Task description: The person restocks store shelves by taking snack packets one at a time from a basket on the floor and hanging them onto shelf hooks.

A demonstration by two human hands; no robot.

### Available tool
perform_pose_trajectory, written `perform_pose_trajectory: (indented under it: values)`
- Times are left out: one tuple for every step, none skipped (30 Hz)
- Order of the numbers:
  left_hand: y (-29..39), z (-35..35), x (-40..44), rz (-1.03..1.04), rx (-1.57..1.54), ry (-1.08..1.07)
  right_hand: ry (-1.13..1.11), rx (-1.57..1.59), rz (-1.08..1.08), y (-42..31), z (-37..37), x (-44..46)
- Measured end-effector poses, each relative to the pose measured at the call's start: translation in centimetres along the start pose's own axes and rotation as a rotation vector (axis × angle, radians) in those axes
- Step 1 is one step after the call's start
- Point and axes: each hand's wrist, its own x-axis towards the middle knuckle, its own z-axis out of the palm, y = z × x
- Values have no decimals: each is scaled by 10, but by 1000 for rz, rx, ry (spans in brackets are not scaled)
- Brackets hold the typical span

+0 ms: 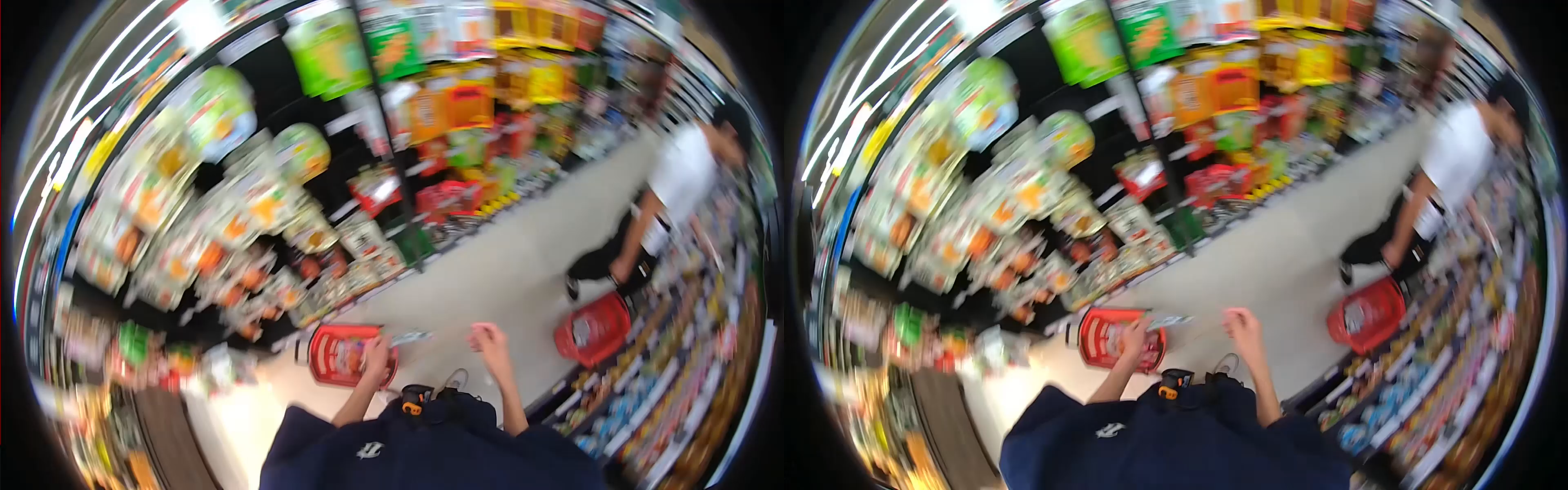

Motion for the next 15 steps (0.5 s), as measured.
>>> perform_pose_trajectory:
  values:
    - [2,10,2,39,-33,-28,0,-20,21,4,-11,1]
    - [13,22,-2,72,-66,-74,10,-39,33,7,-21,8]
    - [26,31,-10,105,-92,-130,1,-36,31,12,-28,14]
    - [46,40,-22,99,-141,-178,5,-35,30,15,-32,17]
    - [66,47,-35,103,-184,-237,-58,-47,28,12,-29,18]
    - [80,51,-48,120,-209,-191,-57,-166,-5,3,-25,19]
    - [93,55,-58,120,-216,-252,-49,-282,-48,-5,-21,21]
    - [106,55,-68,121,-219,-317,-92,-289,-65,-11,-14,24]
    - [118,54,-78,140,-235,-285,-92,-369,-174,-16,-5,24]
    - [129,53,-89,146,-260,-307,-84,-446,-280,-21,1,24]
    - [137,54,-98,150,-284,-335,-109,-448,-291,-29,7,26]
    - [143,51,-103,151,-283,-342,-146,-485,-412,-39,14,31]
    - [150,49,-107,161,-292,-327,-182,-519,-533,-45,20,36]
    - [157,47,-111,170,-328,-329,-201,-518,-542,-43,26,44]
    - [162,44,-116,176,-365,-331,-290,-488,-600,-41,32,50]
